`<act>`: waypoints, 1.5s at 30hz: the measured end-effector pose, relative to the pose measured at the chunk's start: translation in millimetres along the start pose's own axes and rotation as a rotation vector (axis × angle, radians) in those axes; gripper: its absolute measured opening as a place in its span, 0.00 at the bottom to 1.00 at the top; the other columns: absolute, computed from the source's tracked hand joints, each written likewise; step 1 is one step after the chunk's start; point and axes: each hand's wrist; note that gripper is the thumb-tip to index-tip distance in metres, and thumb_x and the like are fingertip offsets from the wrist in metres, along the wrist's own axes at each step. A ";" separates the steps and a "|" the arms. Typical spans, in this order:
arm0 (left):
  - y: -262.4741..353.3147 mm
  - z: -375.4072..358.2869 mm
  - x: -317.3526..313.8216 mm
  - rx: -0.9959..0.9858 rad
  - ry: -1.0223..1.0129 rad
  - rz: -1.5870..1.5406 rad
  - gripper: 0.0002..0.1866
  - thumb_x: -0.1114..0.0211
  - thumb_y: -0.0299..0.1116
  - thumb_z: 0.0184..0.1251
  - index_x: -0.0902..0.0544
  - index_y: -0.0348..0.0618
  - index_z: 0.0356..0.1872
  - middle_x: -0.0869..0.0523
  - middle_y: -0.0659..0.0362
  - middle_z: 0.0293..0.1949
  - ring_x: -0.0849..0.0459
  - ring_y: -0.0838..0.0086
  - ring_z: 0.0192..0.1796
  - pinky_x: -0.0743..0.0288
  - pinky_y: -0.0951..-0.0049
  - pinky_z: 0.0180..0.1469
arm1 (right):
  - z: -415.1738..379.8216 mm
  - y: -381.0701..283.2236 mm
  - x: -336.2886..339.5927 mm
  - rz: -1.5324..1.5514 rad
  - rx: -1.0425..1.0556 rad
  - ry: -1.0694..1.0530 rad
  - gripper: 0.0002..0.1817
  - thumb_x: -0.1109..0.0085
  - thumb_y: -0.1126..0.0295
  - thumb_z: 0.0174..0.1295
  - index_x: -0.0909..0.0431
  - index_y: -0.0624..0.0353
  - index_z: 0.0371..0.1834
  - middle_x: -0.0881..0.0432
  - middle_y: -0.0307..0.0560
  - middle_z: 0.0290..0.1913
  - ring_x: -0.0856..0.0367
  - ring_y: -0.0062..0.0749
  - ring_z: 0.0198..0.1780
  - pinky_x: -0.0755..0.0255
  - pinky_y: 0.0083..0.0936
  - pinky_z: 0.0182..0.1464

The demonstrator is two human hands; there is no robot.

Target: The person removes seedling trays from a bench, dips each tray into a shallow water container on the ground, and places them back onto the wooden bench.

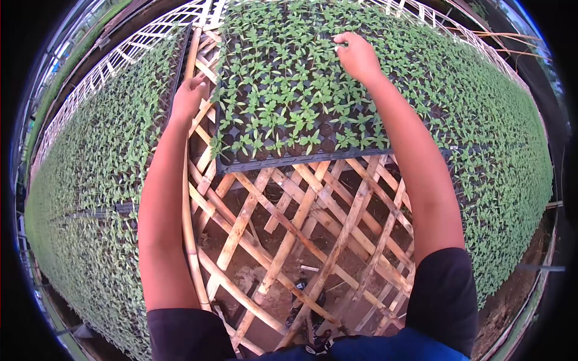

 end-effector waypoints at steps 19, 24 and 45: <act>51.3 -196.5 -146.2 0.906 -0.089 -1.235 0.10 0.51 0.32 0.61 0.33 0.43 0.43 0.26 0.58 0.36 0.25 0.71 0.37 0.31 0.70 0.41 | -192.8 14.2 13.0 1.149 -1.487 0.348 0.09 0.51 0.72 0.55 0.37 0.55 0.39 0.29 0.43 0.30 0.28 0.30 0.25 0.27 0.30 0.29; 46.5 -202.6 -156.0 0.775 0.038 -1.057 0.09 0.48 0.28 0.59 0.33 0.53 0.40 0.27 0.64 0.29 0.26 0.78 0.26 0.31 0.78 0.28 | -204.5 20.2 25.9 0.987 -1.351 0.216 0.08 0.53 0.74 0.54 0.37 0.53 0.37 0.29 0.41 0.29 0.31 0.22 0.21 0.29 0.21 0.22; 34.7 -528.2 27.7 0.998 -0.334 -1.167 0.07 0.44 0.32 0.56 0.29 0.49 0.36 0.21 0.63 0.32 0.25 0.79 0.32 0.32 0.78 0.36 | -425.5 -148.9 167.0 1.535 -1.399 -0.438 0.09 0.50 0.69 0.56 0.30 0.57 0.40 0.24 0.42 0.32 0.25 0.26 0.32 0.30 0.24 0.36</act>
Point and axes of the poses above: each hand's wrist, its own z-axis towards the middle knuckle, its own x-axis out of the back of the hand, y = z × x
